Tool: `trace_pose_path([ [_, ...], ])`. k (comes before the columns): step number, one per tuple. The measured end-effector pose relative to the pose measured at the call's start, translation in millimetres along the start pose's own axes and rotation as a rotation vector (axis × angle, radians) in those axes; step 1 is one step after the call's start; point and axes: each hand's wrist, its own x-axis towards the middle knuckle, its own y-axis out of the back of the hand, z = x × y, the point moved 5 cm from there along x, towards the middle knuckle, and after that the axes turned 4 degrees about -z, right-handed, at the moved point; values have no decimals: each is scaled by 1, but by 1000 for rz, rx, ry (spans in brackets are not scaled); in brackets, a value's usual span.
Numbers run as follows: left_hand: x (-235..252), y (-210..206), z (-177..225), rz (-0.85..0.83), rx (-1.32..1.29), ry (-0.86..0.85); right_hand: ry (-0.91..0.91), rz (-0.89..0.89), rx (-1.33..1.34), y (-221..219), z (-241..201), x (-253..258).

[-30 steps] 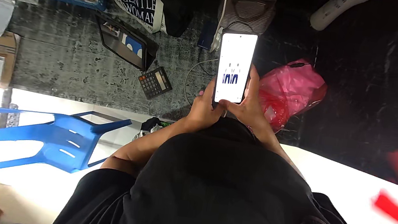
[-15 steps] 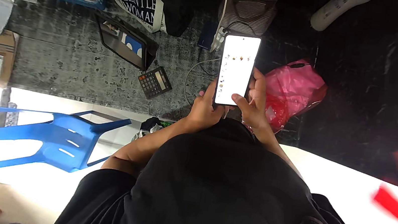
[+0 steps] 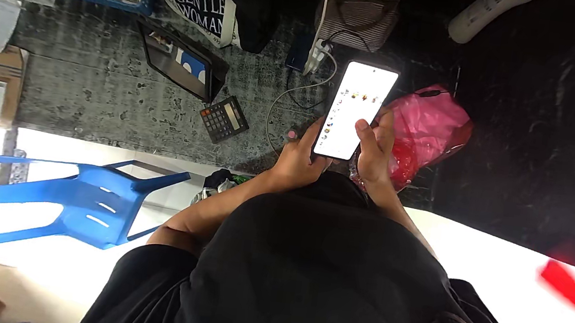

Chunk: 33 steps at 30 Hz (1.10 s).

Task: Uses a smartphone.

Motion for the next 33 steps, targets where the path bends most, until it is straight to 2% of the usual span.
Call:
trace_pose_path([
  [24, 1, 2, 2, -16, 24, 20, 10, -34, -26, 1, -4, -2],
  [28, 3, 1, -5, 39, -72, 51, 21, -141, 30, -4, 1, 8],
  [31, 1, 3, -9, 71, -159, 97, -47, -295, 97, -7, 1, 3],
  [33, -2, 6, -5, 68, -172, 92, -75, -336, 114, -7, -4, -7],
])
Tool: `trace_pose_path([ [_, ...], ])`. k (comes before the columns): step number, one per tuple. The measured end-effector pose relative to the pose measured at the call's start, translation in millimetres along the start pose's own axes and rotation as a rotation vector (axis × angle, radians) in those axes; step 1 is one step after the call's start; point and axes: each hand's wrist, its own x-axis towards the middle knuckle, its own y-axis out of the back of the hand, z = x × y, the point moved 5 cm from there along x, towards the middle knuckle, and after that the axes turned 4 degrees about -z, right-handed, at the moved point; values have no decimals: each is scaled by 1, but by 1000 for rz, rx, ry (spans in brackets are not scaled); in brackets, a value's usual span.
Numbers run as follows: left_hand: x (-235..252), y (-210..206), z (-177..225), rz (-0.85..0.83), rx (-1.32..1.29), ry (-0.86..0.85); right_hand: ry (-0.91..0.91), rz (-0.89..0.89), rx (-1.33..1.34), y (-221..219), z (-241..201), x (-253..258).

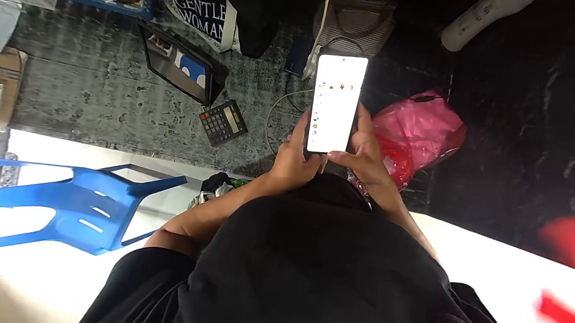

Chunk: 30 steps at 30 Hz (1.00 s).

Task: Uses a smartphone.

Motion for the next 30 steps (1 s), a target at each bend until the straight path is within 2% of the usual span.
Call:
trace_pose_path([
  [4, -3, 0, 0, -17, -33, -46, 10, -6, -13, -4, 3, -2],
  [10, -6, -5, -9, -83, -21, -8, -69, 70, -123, -9, 9, 6],
  [15, -6, 2, -9, 43, -46, 57, -44, 54, -72, -25, 14, 23],
  [20, 2, 27, -8, 182, 27, 41, 15, -81, -45, -40, 8, 37],
  [22, 13, 46, 8, 267, 89, -40, 91, -86, -128, -43, -2, 41],
  [25, 51, 92, 51, 459, 243, -62, 193, 15, -301, -43, -17, 38],
  [27, 81, 126, 84, 533, 336, -88, 140, 70, -369, -40, -10, 25],
  [30, 126, 166, 132, 547, 505, -65, -69, 161, -467, -37, 15, -10],
])
